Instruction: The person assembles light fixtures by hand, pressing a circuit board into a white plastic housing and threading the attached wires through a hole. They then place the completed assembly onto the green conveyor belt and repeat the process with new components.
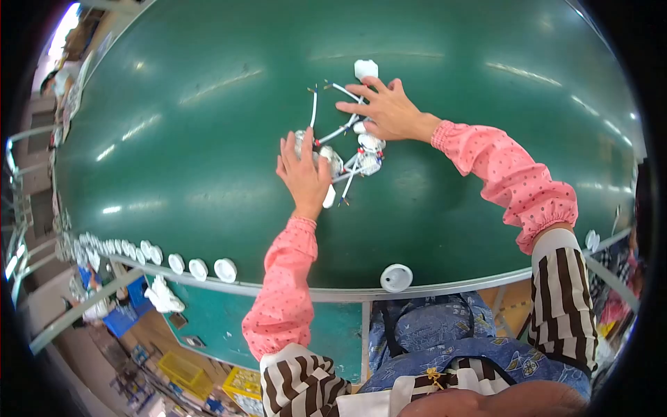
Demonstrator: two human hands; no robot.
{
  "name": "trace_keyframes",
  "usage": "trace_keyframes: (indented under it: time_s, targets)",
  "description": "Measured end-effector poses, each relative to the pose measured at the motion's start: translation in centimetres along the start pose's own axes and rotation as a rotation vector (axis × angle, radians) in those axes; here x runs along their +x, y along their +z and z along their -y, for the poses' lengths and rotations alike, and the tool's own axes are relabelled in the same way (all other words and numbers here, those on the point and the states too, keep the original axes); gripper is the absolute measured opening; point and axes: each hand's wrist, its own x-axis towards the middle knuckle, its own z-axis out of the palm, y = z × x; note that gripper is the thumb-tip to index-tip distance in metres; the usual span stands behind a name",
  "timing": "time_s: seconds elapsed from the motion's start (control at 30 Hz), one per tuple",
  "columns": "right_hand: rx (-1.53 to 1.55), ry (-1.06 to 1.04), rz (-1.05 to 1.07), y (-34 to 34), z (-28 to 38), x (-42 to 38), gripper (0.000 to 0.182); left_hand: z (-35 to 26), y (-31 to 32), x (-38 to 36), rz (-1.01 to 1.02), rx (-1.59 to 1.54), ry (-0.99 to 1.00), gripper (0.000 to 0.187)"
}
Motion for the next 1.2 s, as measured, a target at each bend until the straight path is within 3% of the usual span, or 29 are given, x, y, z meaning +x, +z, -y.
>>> trace_keyframes:
  time_s: [0.27,0.4,0.5,0.53,0.67,0.83,0.87,1.0,1.13,1.2]
  targets:
    - [-0.14,0.266,0.019,-2.4,-7.9,-21.0,0.054,-15.1,11.3,-3.9,0.149,-0.066,0.304,0.061]
    - [-0.125,0.415,-0.042,-1.3,-11.6,-28.6,0.05,-18.8,17.6,-3.3,0.156,-0.098,0.386,0.058]
    - [-0.141,0.541,0.017,-3.3,-14.9,-32.8,0.049,-23.4,20.0,-1.9,0.219,-0.109,0.47,0.055]
    - [-0.143,0.585,0.072,-2.2,-14.7,-33.1,0.049,-22.3,21.1,-2.1,0.273,-0.124,0.468,0.056]
    - [0.027,0.744,0.038,-3.2,-17.6,-36.3,0.048,-23.8,19.8,-0.6,0.468,-0.125,0.517,0.062]
    - [0.279,0.617,0.143,-7.6,-20.3,-38.3,0.064,-25.2,12.6,0.6,0.722,0.027,0.564,0.088]
    - [0.242,0.662,0.27,-9.3,-19.2,-37.9,0.079,-24.9,11.9,-0.1,0.719,0.061,0.561,0.091]
    - [0.075,0.543,0.214,-8.9,-17.2,-37.2,0.095,-25.1,11.5,-0.1,0.595,0.092,0.603,0.102]
    - [0.174,0.486,0.104,-8.1,-17.0,-35.6,0.078,-25.8,12.8,0.4,0.533,0.127,0.74,0.109]
    - [0.298,0.472,0.013,-8.1,-17.1,-35.5,0.067,-26.7,12.9,0.7,0.558,0.119,0.797,0.098]
